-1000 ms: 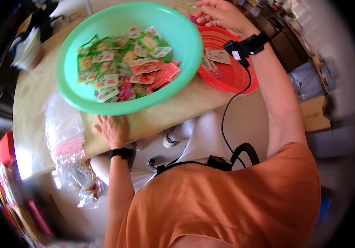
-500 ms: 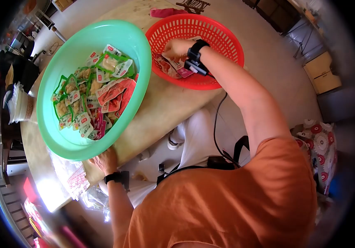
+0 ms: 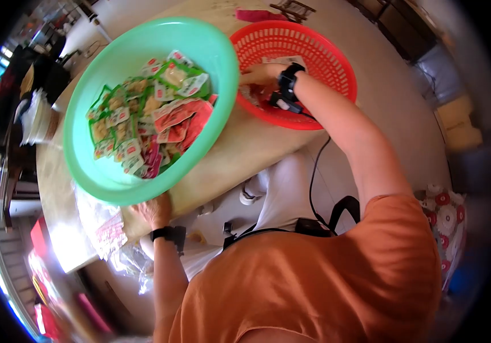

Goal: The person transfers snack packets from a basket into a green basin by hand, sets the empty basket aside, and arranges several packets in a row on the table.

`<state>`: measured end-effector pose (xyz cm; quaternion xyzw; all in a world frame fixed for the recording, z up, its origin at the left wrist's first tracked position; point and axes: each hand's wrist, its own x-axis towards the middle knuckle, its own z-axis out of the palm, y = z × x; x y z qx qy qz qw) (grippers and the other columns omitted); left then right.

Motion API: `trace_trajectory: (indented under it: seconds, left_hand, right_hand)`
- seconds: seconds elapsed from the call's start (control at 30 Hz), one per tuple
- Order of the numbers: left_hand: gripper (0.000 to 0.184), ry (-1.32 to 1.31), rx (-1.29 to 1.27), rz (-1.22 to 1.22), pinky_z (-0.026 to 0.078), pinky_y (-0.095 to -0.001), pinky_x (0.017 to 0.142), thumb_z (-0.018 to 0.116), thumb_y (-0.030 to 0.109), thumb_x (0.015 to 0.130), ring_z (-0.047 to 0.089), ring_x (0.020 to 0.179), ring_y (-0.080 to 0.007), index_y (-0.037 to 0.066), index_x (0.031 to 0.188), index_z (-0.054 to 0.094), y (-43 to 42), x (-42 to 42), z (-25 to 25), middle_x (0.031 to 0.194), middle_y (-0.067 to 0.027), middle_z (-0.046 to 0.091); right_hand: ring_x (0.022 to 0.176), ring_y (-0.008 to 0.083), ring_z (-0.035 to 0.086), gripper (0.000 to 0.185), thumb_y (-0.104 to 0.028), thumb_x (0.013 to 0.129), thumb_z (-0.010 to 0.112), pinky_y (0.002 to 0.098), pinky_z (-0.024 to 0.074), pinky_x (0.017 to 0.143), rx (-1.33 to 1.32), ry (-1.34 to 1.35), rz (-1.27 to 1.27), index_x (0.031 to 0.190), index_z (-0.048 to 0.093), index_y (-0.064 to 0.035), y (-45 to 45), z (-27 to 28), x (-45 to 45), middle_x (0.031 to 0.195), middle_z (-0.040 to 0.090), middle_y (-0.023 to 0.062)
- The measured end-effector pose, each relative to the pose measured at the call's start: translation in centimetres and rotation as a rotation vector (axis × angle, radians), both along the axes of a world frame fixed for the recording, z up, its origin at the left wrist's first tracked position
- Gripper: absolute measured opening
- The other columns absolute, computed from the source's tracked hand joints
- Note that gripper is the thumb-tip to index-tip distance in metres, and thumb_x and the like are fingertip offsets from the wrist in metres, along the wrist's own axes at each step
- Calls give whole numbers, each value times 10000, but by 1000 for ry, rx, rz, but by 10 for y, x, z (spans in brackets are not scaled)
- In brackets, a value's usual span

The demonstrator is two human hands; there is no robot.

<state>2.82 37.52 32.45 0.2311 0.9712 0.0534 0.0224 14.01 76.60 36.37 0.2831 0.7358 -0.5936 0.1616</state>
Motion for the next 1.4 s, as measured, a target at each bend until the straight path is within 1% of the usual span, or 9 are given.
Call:
trace_trajectory:
  seconds: [0.13, 0.27, 0.4, 0.6, 0.7, 0.8, 1.2, 1.37, 1.4]
  left_hand:
    - [441, -15, -28, -11, 287, -489, 947, 413, 413, 853, 470, 1100, -321, 71, 1070, 590, -6, -11, -7, 1133, -156, 566]
    - [471, -51, 40, 62, 241, -504, 1003, 418, 410, 853, 392, 1204, -298, 78, 1163, 543, -10, -8, -10, 1247, -144, 497]
    - [383, 107, 236, 67, 216, -575, 991, 512, 341, 801, 423, 1165, -273, 98, 1090, 575, -12, -11, -23, 1185, -115, 527]
    - [419, 118, 243, 38, 216, -563, 986, 501, 322, 817, 326, 1255, -270, 83, 1159, 536, -15, -12, -21, 1302, -107, 443]
    - [421, 65, 222, 46, 206, -566, 990, 504, 320, 821, 313, 1267, -267, 88, 1173, 527, -19, -19, -29, 1320, -103, 424]
    - [418, 110, 286, 47, 195, -565, 998, 513, 318, 821, 298, 1279, -266, 102, 1179, 523, -20, -18, -30, 1324, -95, 420]
    - [416, 82, 390, 21, 203, -594, 995, 572, 293, 784, 302, 1286, -305, 100, 1148, 515, -28, -20, -25, 1307, -127, 431]
    - [430, 157, 390, 44, 200, -582, 995, 571, 306, 784, 301, 1284, -294, 116, 1166, 514, -27, -24, -43, 1300, -117, 439]
    - [432, 186, 389, 47, 199, -577, 995, 569, 311, 786, 303, 1281, -289, 118, 1168, 517, -25, -25, -47, 1295, -113, 444]
  right_hand:
    - [673, 195, 597, 265, -240, 829, 557, 335, 471, 514, 259, -13, -89, 1000, 555, -38, -26, 35, 7, 774, 599, 68]
    - [800, 194, 635, 255, -73, 858, 503, 337, 516, 682, 20, 179, -204, 1087, 557, 25, 4, 34, 22, 947, 648, 117]
    - [840, 146, 620, 277, -141, 867, 565, 288, 490, 751, 275, 340, -216, 1105, 563, 0, -5, 84, 52, 979, 647, 67]
    - [695, 31, 577, 232, -213, 881, 573, 180, 448, 566, 286, 344, -256, 1052, 602, -58, -17, 132, 75, 874, 648, -14]
    - [591, 16, 523, 188, -209, 897, 554, 174, 421, 505, 561, 509, -229, 969, 639, -57, -61, 147, 69, 762, 618, -53]
    - [934, 180, 612, 282, -14, 793, 593, 264, 487, 788, 1256, 1009, 119, 1067, 635, -67, -107, 149, 60, 1030, 642, 96]
    - [1065, 306, 561, 543, 161, 691, 525, 319, 462, 889, 1131, 1091, 355, 1160, 580, -109, -187, 125, -45, 1173, 571, 140]
    - [1108, 244, 528, 608, -170, 874, 505, 327, 421, 912, 753, 697, 523, 1396, 218, -51, -226, 96, -83, 1260, 468, 243]
    - [1064, 257, 540, 521, -164, 863, 524, 343, 428, 886, 714, 593, 611, 1326, 324, -33, -235, 106, -73, 1200, 506, 219]
